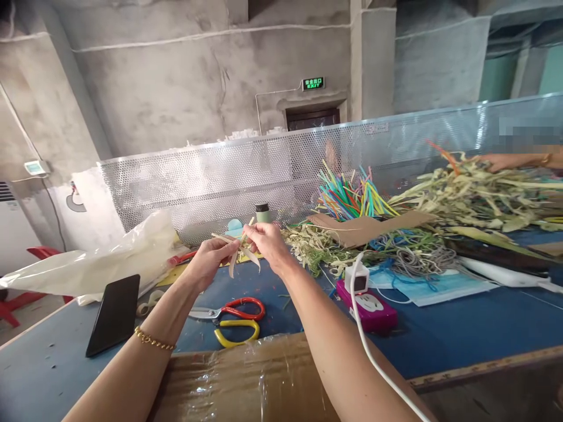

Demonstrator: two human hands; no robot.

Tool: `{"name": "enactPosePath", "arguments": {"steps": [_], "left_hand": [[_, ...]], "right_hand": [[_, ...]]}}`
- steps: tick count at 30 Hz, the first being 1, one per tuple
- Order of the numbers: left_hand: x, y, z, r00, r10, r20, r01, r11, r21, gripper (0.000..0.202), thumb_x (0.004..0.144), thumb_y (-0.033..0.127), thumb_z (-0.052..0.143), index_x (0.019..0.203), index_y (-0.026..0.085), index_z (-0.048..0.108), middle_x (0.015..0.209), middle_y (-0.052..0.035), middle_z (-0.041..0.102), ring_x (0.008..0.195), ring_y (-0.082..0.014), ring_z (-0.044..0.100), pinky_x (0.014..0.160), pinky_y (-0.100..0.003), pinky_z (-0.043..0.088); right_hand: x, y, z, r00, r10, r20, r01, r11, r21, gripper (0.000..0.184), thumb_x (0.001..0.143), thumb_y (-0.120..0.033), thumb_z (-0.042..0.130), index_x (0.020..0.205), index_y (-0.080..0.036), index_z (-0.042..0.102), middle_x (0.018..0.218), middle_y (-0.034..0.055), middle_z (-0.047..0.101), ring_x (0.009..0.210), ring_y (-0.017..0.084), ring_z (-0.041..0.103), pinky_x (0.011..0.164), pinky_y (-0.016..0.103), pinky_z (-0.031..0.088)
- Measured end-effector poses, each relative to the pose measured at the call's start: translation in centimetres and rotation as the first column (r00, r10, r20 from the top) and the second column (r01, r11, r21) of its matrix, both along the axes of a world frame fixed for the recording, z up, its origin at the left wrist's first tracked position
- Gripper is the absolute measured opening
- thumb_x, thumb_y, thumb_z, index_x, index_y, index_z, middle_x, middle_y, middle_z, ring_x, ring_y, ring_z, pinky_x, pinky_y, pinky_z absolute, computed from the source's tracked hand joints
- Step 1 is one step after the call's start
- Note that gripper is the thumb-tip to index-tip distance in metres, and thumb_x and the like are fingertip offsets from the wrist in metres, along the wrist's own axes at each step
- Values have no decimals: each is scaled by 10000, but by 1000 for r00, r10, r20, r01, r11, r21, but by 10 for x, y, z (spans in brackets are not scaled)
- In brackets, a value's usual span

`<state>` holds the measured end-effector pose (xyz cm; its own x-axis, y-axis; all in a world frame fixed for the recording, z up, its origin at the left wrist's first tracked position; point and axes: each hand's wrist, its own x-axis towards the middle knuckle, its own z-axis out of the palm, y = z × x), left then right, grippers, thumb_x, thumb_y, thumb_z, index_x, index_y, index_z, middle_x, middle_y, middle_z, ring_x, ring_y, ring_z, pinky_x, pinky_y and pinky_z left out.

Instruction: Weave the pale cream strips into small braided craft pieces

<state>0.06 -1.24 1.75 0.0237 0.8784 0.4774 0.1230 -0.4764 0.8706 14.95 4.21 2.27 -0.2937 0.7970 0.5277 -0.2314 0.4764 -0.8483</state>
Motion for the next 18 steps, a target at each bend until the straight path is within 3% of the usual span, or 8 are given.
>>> {"name": "enactPosePath", "arguments": {"steps": [4, 9, 15, 18], "left_hand": [[0, 1, -2, 998, -38, -54, 39, 999, 10, 295, 763, 399, 705, 602, 154, 668, 534, 2, 507, 501, -91, 377, 498, -262, 284], [0, 3, -7, 997, -77, 6, 77, 997, -20, 299, 768, 402, 696, 615, 146, 703, 620, -42, 596, 509, -93, 405, 493, -264, 297], [-2, 8, -10, 997, -32, 68, 34, 999, -32, 203, 705, 335, 737, 633, 149, 706, 624, -32, 579, 512, -89, 393, 489, -260, 275], [-1, 9, -10, 997, -9, 76, 12, 999, -38, 152, 674, 292, 743, 637, 151, 702, 604, -22, 569, 509, -90, 390, 494, -260, 279]], "right_hand": [[3, 0, 3, 999, -40, 33, 39, 999, 11, 260, 747, -398, 668, 719, -140, 662, 608, 2, 575, 467, 80, 474, 436, 216, 333], [4, 2, 2, 996, -34, 86, 32, 999, 24, 221, 778, -346, 624, 742, -135, 675, 644, 24, 616, 471, 81, 490, 414, 200, 321], [2, 5, 0, 991, -31, 128, 24, 998, 61, 194, 785, -298, 588, 710, -135, 663, 598, 25, 610, 486, 89, 504, 418, 188, 341], [1, 4, -1, 982, -90, 165, 70, 990, 120, 168, 782, -255, 563, 698, -138, 650, 571, 15, 593, 489, 93, 508, 434, 194, 353]]}}
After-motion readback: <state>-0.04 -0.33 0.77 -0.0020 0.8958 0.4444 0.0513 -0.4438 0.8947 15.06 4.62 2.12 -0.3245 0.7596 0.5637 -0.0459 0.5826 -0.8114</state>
